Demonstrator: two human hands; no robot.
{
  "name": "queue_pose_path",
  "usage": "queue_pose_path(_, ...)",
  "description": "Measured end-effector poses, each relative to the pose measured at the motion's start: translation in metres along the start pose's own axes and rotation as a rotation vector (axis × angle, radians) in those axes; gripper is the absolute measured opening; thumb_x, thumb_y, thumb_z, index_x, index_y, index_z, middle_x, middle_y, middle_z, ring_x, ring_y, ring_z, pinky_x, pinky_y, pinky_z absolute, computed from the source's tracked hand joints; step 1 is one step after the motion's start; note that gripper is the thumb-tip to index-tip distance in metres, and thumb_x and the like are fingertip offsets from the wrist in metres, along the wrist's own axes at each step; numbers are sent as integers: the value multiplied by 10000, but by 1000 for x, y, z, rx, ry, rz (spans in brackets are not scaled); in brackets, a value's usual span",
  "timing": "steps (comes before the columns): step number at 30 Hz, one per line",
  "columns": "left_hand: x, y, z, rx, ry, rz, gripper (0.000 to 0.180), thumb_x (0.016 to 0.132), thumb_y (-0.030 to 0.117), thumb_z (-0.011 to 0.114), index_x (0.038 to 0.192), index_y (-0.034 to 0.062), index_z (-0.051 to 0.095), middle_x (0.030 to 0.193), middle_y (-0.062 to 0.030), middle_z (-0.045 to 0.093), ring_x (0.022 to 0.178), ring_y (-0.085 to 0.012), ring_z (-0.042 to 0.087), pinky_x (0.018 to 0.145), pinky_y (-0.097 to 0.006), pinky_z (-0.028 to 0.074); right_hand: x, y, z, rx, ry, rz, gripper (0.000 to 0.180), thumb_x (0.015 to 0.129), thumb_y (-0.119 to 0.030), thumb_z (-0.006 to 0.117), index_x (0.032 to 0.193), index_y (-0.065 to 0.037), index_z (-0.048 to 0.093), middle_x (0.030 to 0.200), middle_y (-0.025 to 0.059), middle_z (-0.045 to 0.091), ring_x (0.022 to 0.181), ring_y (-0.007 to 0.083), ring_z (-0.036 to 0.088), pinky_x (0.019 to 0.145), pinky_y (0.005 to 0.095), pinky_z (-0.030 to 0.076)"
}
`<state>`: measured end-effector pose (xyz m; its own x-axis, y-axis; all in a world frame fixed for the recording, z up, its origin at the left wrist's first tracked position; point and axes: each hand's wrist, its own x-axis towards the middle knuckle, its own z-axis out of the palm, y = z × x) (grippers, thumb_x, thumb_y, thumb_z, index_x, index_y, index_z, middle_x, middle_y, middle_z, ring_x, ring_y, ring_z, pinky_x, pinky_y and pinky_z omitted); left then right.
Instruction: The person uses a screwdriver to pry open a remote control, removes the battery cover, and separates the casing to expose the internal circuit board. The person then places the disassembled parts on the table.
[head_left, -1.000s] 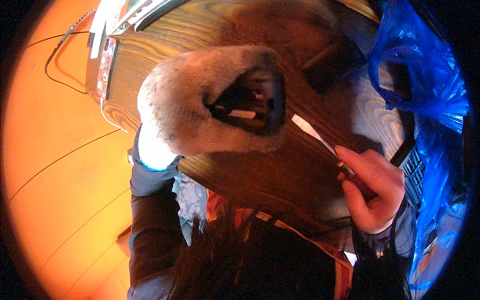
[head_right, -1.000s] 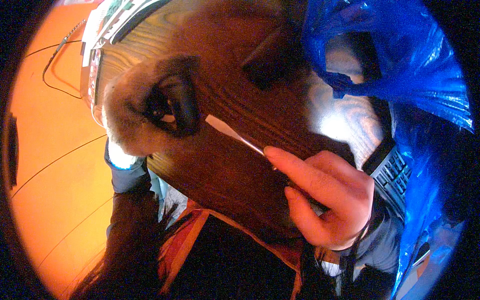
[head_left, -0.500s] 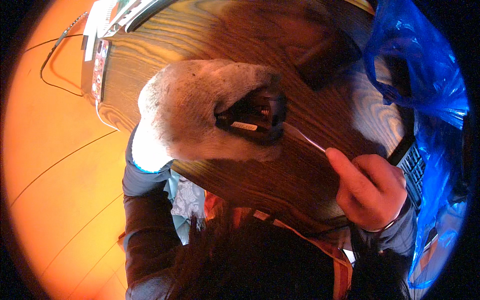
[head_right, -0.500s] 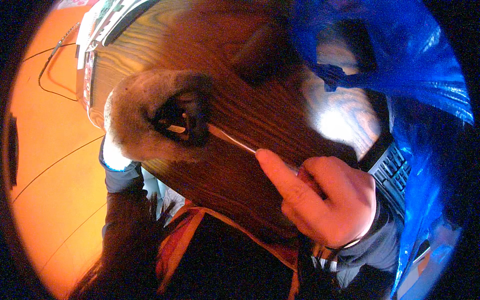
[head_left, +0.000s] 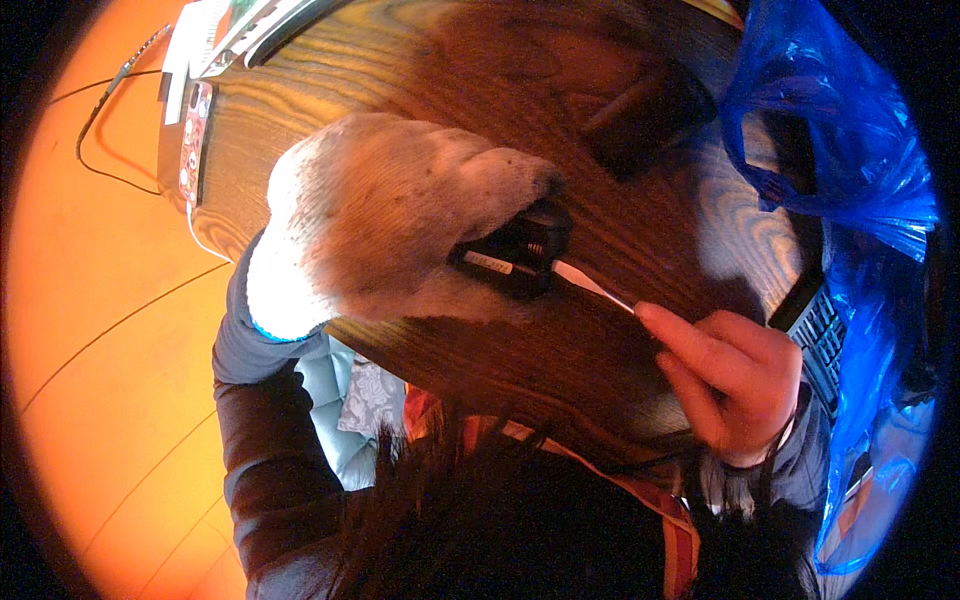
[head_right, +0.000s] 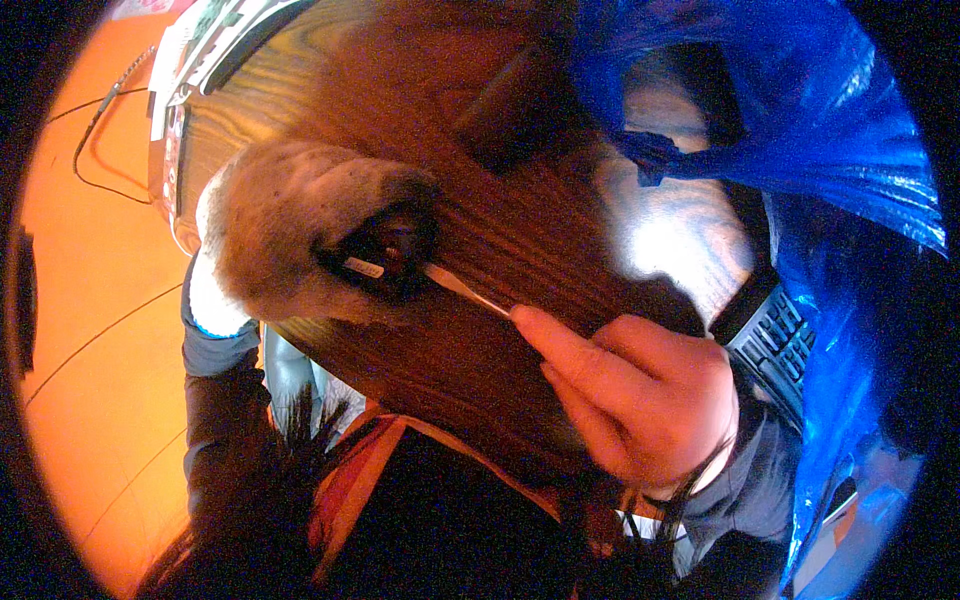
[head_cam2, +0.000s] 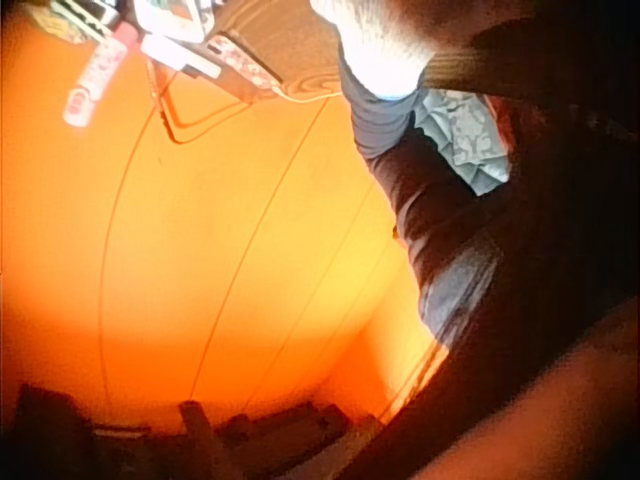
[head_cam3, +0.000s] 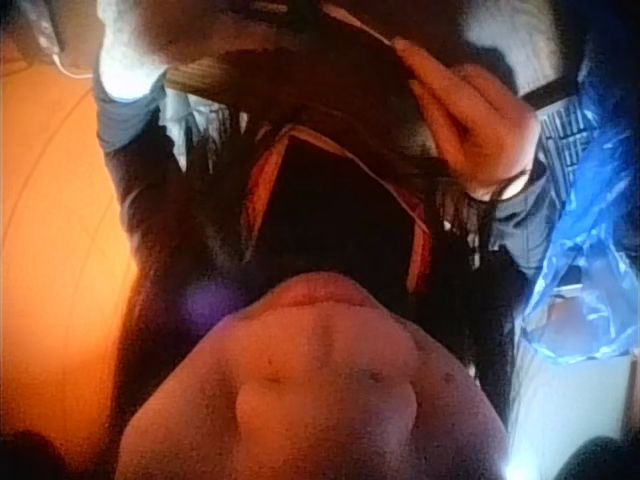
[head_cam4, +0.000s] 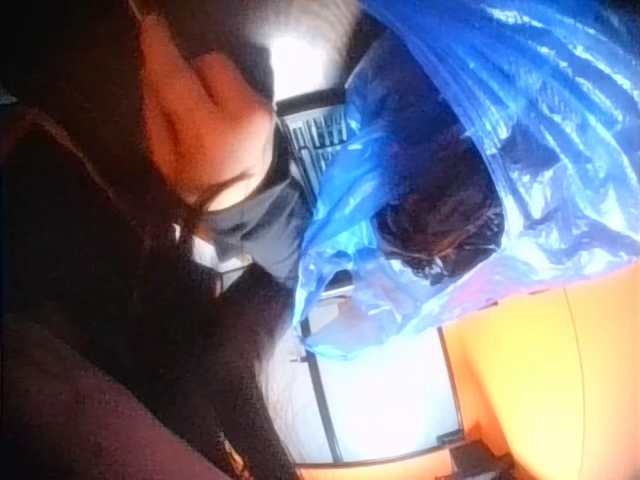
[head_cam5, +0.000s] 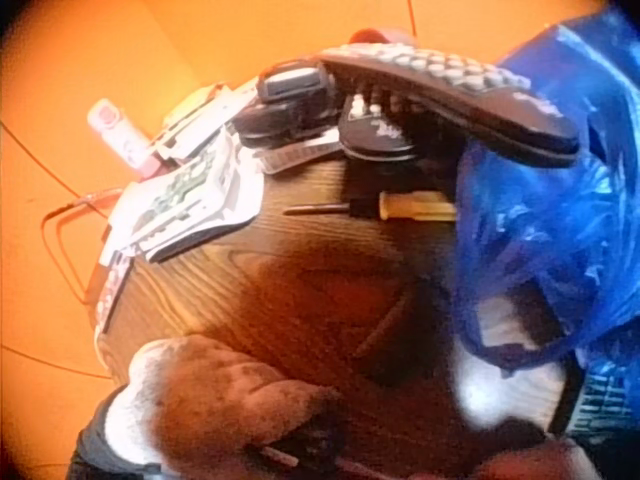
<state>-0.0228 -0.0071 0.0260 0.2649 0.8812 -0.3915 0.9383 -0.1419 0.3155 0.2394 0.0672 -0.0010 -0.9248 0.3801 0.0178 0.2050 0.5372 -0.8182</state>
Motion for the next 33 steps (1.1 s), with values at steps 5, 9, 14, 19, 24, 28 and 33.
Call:
queue_pose_path(5,-3,2,7,-44,101,22,598,614,387,748,1095,89,555,832,-116,640,774,-304,628,651,-401,493,-1,-2,0,199,-68,226,358,722,25,604,1077,-1,644,659,138,619,535,208,587,508,262,437)
queue_pose_path(9,-9,6,11,62,201,19,590,660,385,725,1118,64,534,858,-135,638,795,-302,630,673,-396,499,3,-4,0,385,-72,308,313,770,2,585,1078,11,640,659,115,638,519,137,573,499,232,421)
queue_pose_path(14,-10,8,15,25,280,37,640,630,368,758,1149,69,530,867,-134,643,807,-295,635,693,-390,505,9,-10,-11,728,-156,638,305,840,-39,537,1130,15,610,585,32,574,449,56,471,429,190,344)
queue_pose_path(19,-5,14,17,-77,478,-81,704,487,249,820,1127,63,594,790,-64,643,703,-238,629,652,-334,505,11,-6,-17,964,-104,709,303,874,-78,497,1141,29,594,556,36,552,414,53,440,407,181,330)
queue_pose_path(24,-8,6,4,-286,473,-393,588,542,140,770,1099,38,612,776,-8,627,706,-96,574,674,-253,481,9,1,-9,300,97,180,351,752,49,607,1100,4,630,776,139,649,677,203,632,631,260,478)
queue_pose_path(28,-10,-6,-6,-598,267,-572,564,578,358,793,1027,54,639,844,-95,643,788,-185,614,746,-300,467,11,3,-3,249,115,133,390,709,69,619,1090,-7,641,740,134,639,613,198,614,578,265,472)
queue_pose_path(33,-14,2,-8,-490,154,-526,565,540,326,788,1031,87,640,828,-71,641,755,-170,604,720,-300,476,9,2,-1,198,28,131,462,655,77,625,1107,-16,637,665,107,594,500,169,520,478,267,407)
